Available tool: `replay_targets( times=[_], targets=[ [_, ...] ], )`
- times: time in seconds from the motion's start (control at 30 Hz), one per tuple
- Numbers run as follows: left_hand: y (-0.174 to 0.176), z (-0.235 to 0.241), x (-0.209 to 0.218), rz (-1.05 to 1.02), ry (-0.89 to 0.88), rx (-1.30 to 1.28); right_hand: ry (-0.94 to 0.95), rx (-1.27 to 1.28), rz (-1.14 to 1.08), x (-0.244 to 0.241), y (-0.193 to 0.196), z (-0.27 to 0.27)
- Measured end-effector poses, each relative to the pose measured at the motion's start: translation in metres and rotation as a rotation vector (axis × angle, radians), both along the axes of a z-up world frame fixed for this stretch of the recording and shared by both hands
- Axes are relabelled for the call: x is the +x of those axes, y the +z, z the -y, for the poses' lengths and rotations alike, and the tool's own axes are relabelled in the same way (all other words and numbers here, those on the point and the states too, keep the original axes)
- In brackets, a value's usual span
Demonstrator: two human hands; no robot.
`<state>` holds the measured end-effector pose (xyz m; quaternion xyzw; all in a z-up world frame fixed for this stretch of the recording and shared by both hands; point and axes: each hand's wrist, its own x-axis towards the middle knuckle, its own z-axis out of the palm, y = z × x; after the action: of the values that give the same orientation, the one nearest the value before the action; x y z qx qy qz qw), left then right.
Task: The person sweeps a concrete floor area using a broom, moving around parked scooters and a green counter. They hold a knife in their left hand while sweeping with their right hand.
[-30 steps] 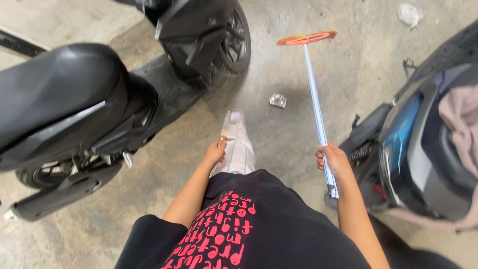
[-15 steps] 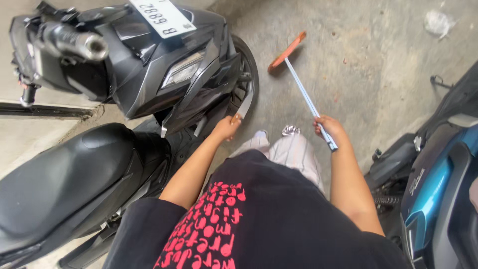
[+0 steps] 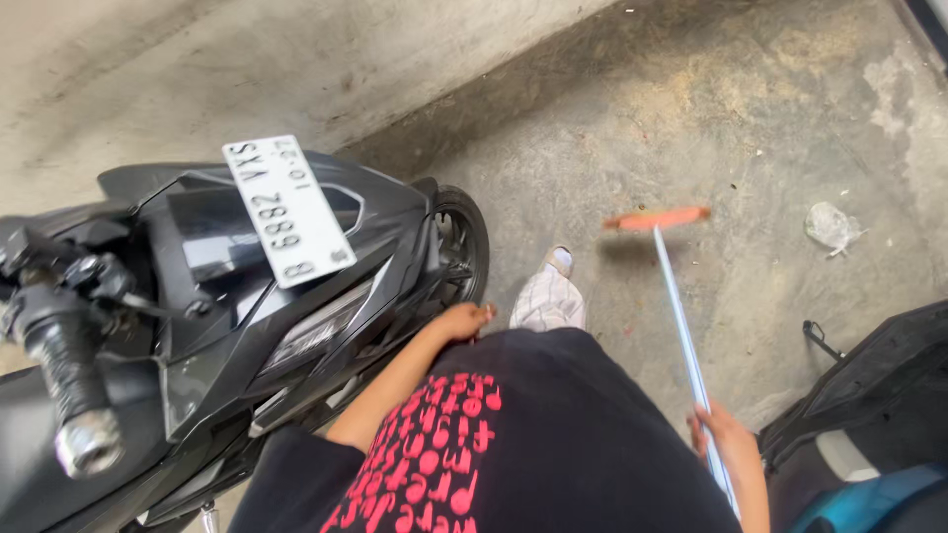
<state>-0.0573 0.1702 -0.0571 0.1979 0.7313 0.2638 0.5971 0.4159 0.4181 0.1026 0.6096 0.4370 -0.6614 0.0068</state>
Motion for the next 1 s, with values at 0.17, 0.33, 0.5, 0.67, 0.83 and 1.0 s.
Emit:
replay_targets(
  times=[0.17, 0.33, 0.5, 0.67, 0.83, 1.0],
  targets=[
    [0.018, -0.165, -0.065, -0.578, -0.141, 0.175, -0.190, 0.030, -0.374, -0.119, -0.031, -0.187],
    [0.031, -0.267, -0.093, -0.140, -0.007, 0.144, -0.289, -0.138, -0.543, -0.240, -0.060, -0.330],
    [0.029, -0.315, -0.160, -0.140, -0.096, 0.125, 0.003, 0.073, -0.231, -0.346, -0.073, -0.441],
    [0.022, -0.396, -0.285, 0.013, 0.054, 0.111, 0.239, 0.156, -0.050, -0.439, -0.080, -0.554],
    [0.052, -0.517, -0.430, -0.274, 0.010, 0.034, 0.192, -0.042, -0.026, -0.502, -0.108, -0.647],
    [0.083, -0.606, -0.529, -0.378, -0.174, 0.059, -0.015, -0.160, 0.038, -0.465, -0.092, -0.583]
  ],
)
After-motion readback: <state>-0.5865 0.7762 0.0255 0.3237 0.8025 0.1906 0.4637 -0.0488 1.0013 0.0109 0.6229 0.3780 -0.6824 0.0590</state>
